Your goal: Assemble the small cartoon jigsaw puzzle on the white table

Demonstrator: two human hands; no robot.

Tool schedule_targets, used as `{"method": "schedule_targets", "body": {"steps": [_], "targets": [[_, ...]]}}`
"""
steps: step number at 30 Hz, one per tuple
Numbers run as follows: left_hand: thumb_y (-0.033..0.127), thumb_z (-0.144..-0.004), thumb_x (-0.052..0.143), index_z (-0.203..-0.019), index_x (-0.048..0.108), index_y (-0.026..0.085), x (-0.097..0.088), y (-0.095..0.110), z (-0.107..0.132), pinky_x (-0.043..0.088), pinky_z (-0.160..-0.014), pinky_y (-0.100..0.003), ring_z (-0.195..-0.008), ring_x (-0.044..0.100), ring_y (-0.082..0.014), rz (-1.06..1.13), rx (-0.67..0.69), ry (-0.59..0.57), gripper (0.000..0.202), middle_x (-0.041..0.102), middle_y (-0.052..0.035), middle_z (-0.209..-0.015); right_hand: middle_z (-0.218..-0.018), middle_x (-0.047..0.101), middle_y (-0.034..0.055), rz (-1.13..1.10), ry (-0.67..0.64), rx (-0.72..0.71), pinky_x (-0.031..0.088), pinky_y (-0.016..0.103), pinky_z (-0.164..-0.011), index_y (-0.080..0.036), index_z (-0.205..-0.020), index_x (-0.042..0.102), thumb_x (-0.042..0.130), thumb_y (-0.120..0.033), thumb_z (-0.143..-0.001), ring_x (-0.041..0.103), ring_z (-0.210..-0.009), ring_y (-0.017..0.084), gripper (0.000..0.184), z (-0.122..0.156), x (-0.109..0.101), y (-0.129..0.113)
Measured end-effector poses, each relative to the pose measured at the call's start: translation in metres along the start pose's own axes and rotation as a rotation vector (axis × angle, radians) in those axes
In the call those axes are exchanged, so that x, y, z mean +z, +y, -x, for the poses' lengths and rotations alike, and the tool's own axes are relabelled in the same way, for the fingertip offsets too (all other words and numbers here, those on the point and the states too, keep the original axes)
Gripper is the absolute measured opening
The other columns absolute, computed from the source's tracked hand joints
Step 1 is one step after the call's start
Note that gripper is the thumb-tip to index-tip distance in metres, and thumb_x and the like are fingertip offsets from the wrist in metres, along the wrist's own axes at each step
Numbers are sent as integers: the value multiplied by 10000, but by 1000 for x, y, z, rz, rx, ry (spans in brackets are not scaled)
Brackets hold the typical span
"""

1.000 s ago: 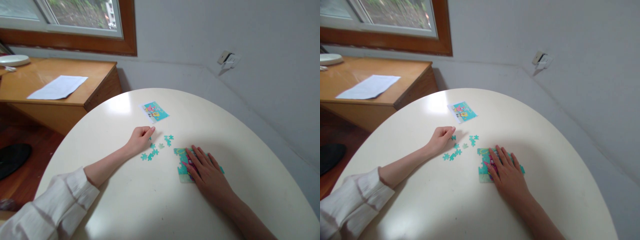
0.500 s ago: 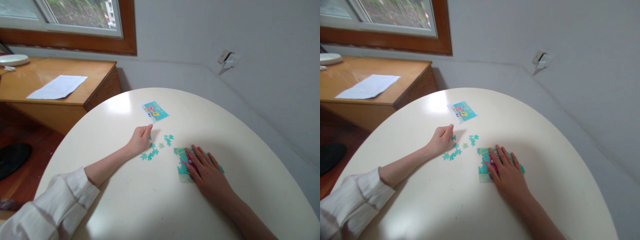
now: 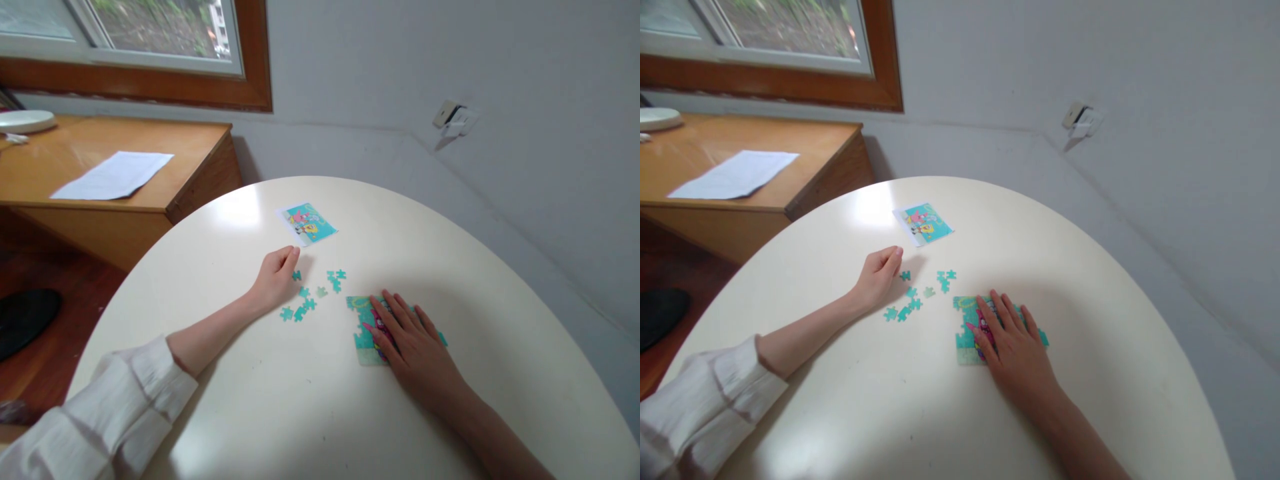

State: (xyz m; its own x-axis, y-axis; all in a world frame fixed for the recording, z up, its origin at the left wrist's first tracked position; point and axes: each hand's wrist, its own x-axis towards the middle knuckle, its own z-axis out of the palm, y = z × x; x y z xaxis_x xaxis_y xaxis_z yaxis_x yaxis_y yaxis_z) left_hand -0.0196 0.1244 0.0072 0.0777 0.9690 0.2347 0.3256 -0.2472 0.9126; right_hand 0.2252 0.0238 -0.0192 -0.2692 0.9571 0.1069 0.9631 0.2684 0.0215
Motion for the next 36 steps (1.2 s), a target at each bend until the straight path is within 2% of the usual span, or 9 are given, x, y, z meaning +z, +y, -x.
{"method": "schedule_targets", "body": {"steps": [5, 8, 12, 15, 18, 22, 26, 31, 36], "targets": [[375, -810, 408, -556, 344, 185, 0, 1, 2, 268, -487, -225, -491, 302, -87, -42, 53, -18, 323, 310, 54, -504, -1416, 347, 59, 10, -1, -3, 275, 438, -1041, -241, -1345, 368, 233, -425, -909, 310, -1297, 210, 492, 0, -1, 1], [320, -810, 420, -618, 454, 171, 1, 1, 3, 334, -534, -239, -540, 398, -108, -133, 86, -69, 246, 439, 24, -551, -1418, 345, 54, 7, 13, -8, 275, 440, -1041, -252, -1352, 353, 242, -412, -909, 299, -1303, 207, 484, 1, 0, 1], [314, -845, 395, -929, 596, 155, 3, -1, 3, 394, -821, -351, -897, 538, -200, -290, 343, -238, 269, 635, -94, -941, -1420, 341, 54, 0, 19, -3, 279, 448, -1039, -260, -1359, 339, 248, -405, -908, 302, -1301, 211, 482, 0, 0, -1], [375, -873, 369, -1213, 493, 179, 5, -1, 6, 249, -999, -445, -1180, 409, -259, -479, 504, -441, 411, 490, -112, -1297, -1418, 344, 58, 7, 12, 1, 279, 444, -1041, -247, -1352, 354, 245, -407, -908, 301, -1302, 211, 484, 0, -1, -2], [444, -882, 340, -1320, 387, 191, 7, 0, 9, 125, -1049, -489, -1283, 288, -286, -641, 556, -567, 508, 364, -97, -1401, -1423, 332, 61, 16, 9, -5, 276, 442, -1043, -240, -1352, 354, 246, -404, -909, 300, -1303, 210, 486, -1, -1, -2], [461, -893, 300, -1314, 401, 191, 9, 2, 10, 80, -1057, -500, -1273, 324, -277, -703, 568, -634, 510, 408, -96, -1373, -1427, 325, 56, 20, 12, -5, 271, 446, -1045, -247, -1360, 338, 263, -405, -905, 295, -1305, 213, 487, -1, 0, -2], [428, -891, 337, -1245, 475, 187, 8, 4, 9, 88, -1050, -506, -1216, 403, -254, -643, 564, -625, 451, 481, -103, -1315, -1422, 335, 60, 25, 11, 4, 274, 442, -1044, -239, -1351, 356, 246, -404, -908, 296, -1304, 209, 485, -1, -1, -3], [356, -875, 400, -1004, 608, 192, 6, 4, 8, 157, -1026, -460, -1066, 517, -200, -526, 559, -577, 294, 628, -89, -1119, -1423, 333, 58, 20, 8, -3, 283, 446, -1037, -249, -1350, 358, 235, -403, -911, 306, -1300, 209, 481, -1, -1, -2], [331, -871, 409, -761, 606, 176, 5, 2, 7, 211, -992, -378, -876, 578, -144, -489, 586, -540, 273, 671, -51, -861, -1421, 338, 55, 2, 13, 3, 272, 447, -1046, -254, -1354, 349, 243, -409, -909, 294, -1305, 207, 483, -1, 0, -2]]}}
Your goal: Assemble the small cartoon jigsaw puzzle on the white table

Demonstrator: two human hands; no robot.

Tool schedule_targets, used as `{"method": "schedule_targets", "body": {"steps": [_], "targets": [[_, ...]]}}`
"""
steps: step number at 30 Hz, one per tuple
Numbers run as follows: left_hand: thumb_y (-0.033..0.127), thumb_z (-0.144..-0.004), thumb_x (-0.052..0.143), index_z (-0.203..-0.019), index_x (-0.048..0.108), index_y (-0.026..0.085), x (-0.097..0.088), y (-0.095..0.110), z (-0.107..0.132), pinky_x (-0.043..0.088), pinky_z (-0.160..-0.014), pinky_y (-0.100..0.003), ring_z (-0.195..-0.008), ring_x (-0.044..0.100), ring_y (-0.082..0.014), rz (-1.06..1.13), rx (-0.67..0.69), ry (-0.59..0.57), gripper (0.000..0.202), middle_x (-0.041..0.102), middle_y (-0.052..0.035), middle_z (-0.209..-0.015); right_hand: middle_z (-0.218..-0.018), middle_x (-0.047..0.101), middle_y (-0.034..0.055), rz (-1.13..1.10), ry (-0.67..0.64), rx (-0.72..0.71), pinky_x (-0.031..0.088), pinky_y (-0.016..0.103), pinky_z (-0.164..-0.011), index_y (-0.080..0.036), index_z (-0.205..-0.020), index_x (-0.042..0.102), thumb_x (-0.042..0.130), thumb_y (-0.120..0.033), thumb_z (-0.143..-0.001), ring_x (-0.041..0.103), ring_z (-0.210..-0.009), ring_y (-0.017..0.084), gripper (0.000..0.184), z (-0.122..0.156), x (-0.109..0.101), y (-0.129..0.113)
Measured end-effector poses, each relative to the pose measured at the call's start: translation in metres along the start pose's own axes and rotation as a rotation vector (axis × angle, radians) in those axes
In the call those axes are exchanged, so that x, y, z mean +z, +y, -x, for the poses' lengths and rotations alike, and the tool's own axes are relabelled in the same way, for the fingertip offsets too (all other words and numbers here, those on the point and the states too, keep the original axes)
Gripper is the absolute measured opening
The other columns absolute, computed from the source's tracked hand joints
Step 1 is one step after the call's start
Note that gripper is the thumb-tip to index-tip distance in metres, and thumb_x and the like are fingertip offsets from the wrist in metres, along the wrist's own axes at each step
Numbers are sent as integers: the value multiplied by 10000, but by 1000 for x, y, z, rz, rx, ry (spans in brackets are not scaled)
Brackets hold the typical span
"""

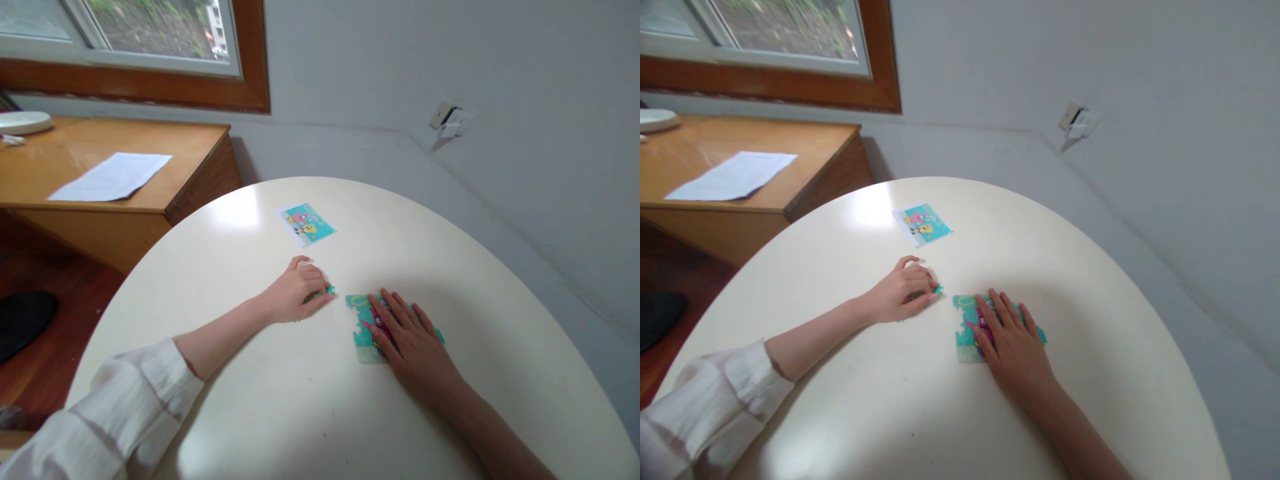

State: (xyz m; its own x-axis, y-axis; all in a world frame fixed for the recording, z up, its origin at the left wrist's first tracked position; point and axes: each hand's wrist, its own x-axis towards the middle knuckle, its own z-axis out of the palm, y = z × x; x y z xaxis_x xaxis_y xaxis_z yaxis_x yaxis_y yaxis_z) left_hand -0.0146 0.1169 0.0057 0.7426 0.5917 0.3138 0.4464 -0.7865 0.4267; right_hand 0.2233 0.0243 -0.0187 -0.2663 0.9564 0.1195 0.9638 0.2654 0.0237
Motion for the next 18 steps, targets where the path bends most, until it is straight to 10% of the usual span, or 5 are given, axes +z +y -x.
{"method": "schedule_targets", "body": {"steps": [18], "targets": [[298, -778, 565, -843, 608, 181, 3, -2, -2, 252, -807, -393, -902, 514, -209, -31, -154, 7, 141, 578, -42, -893, -1400, 351, 103, 35, -61, -15, 313, 478, -1020, -172, -1333, 401, 138, -427, -917, 337, -1282, 250, 555, -4, -13, -5]]}}
